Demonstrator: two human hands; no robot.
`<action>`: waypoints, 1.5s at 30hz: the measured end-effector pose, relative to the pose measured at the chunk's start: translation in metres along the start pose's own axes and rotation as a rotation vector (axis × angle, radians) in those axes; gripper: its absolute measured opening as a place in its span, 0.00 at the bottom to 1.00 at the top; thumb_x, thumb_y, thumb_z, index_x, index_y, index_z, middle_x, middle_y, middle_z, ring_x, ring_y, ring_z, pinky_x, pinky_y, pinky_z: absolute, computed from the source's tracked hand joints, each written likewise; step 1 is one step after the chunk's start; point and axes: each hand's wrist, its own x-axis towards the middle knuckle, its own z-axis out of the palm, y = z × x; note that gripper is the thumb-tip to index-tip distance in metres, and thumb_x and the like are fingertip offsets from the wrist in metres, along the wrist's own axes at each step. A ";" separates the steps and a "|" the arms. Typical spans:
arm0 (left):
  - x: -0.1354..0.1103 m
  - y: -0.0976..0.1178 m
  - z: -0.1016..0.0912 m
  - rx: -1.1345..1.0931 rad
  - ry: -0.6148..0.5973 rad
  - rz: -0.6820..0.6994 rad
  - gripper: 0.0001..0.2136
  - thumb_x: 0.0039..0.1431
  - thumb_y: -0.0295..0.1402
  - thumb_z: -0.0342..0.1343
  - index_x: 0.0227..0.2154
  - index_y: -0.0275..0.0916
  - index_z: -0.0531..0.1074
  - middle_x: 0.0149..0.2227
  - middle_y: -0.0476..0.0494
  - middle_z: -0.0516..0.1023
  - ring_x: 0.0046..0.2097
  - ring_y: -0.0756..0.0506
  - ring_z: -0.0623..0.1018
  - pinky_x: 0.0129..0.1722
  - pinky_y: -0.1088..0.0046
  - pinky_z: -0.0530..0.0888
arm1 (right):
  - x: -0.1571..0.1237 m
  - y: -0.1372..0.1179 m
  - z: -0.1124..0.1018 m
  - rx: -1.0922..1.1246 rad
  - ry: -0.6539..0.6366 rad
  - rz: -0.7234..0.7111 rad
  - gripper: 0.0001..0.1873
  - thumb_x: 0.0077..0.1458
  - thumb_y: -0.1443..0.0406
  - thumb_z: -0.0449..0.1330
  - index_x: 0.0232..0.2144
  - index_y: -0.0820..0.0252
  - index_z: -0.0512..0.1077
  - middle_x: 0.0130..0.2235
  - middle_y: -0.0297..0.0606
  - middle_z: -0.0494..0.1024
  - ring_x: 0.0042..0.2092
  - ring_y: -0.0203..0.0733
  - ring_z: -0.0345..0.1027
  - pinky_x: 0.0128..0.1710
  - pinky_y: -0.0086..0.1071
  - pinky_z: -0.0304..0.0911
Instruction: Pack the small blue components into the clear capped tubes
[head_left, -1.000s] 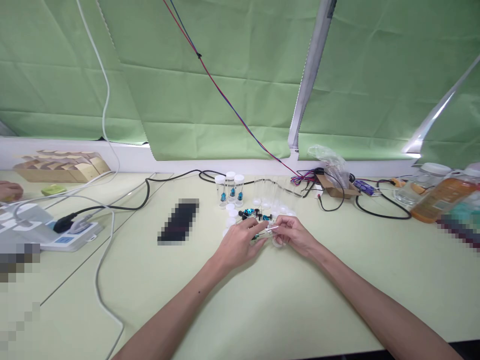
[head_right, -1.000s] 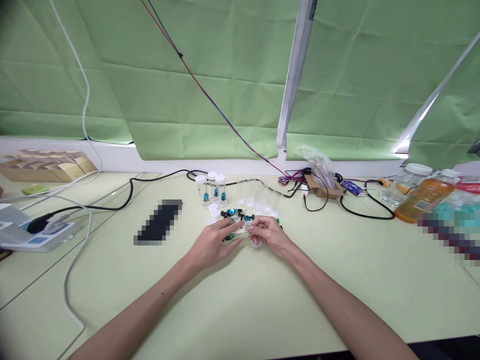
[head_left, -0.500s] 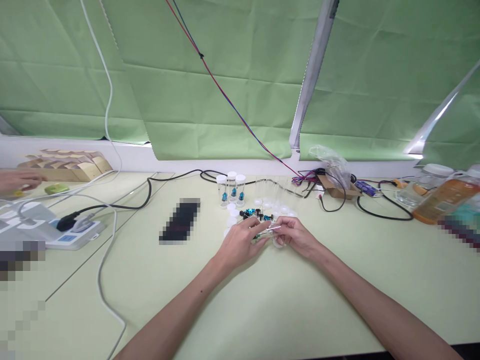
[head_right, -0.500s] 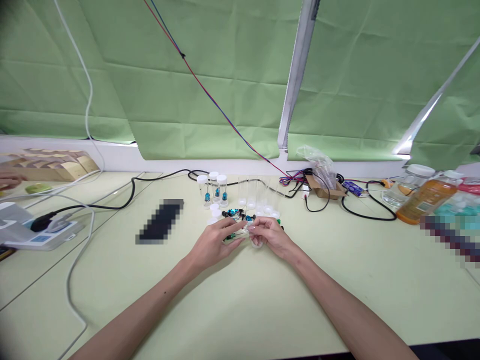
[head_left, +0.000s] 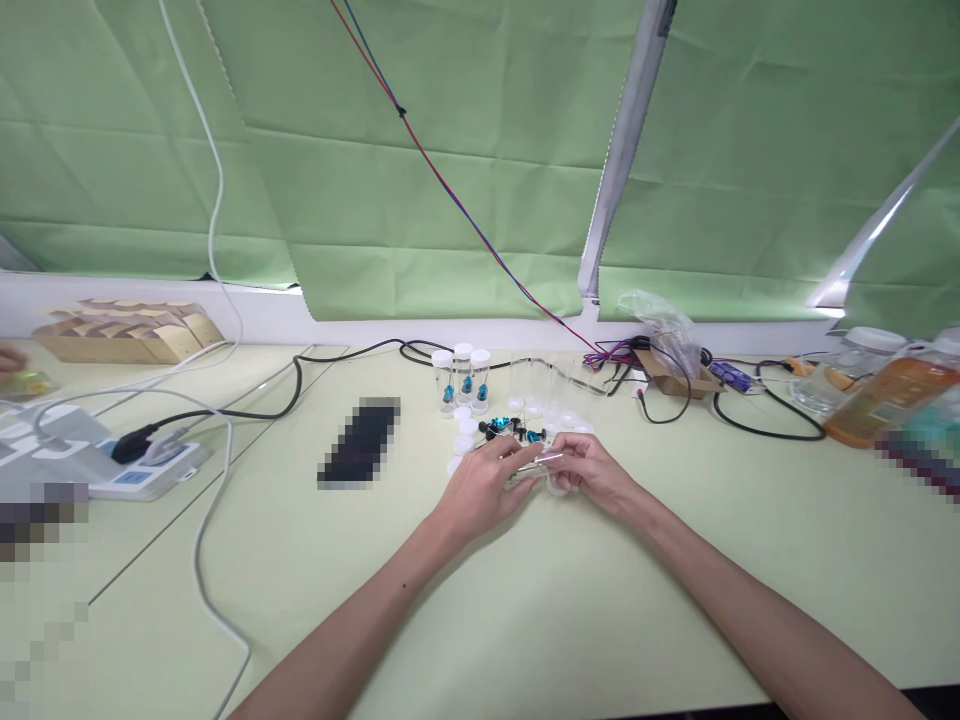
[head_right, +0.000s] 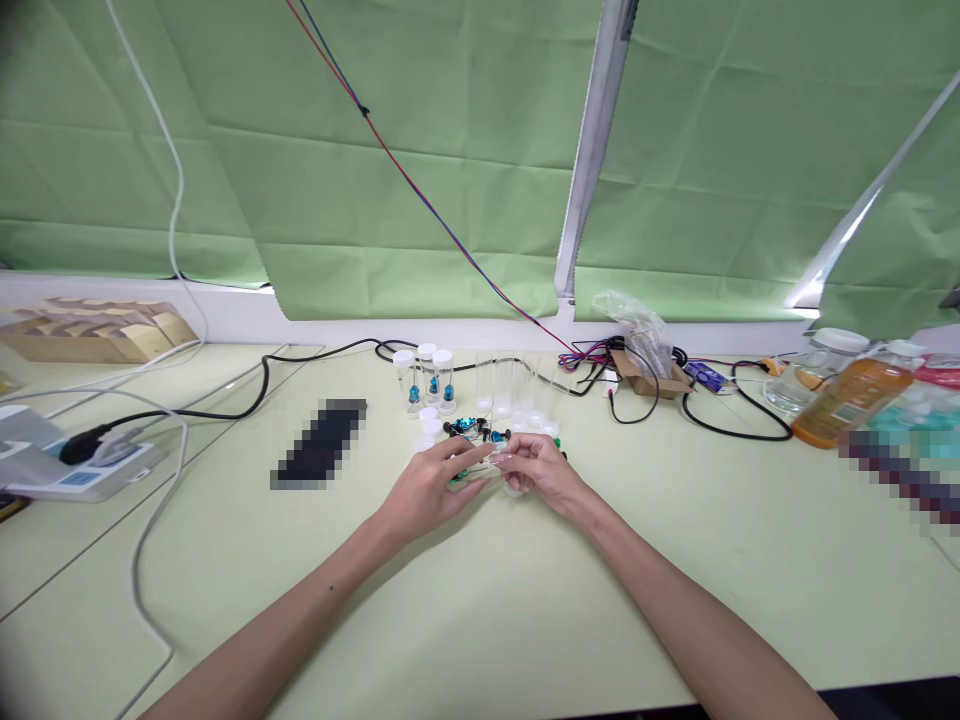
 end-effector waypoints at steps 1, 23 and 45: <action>0.000 0.001 0.001 -0.003 0.005 -0.010 0.15 0.62 0.36 0.53 0.51 0.43 0.71 0.39 0.42 0.76 0.36 0.46 0.77 0.33 0.71 0.73 | 0.000 0.000 0.000 -0.001 0.011 0.001 0.14 0.44 0.61 0.71 0.23 0.61 0.71 0.20 0.29 0.72 0.19 0.29 0.60 0.17 0.24 0.49; 0.009 0.011 -0.002 -0.598 0.269 -0.467 0.12 0.57 0.41 0.58 0.40 0.43 0.64 0.35 0.48 0.80 0.39 0.46 0.80 0.43 0.66 0.76 | -0.002 0.003 0.008 -0.682 0.355 -0.401 0.13 0.59 0.58 0.57 0.28 0.60 0.73 0.25 0.35 0.73 0.26 0.38 0.67 0.27 0.30 0.61; 0.001 0.009 0.016 -0.492 0.034 -0.380 0.13 0.59 0.41 0.56 0.43 0.44 0.63 0.42 0.46 0.73 0.44 0.44 0.75 0.45 0.63 0.74 | -0.001 0.006 0.004 -0.874 0.322 -0.460 0.04 0.56 0.65 0.60 0.35 0.58 0.74 0.33 0.36 0.77 0.33 0.41 0.68 0.36 0.33 0.63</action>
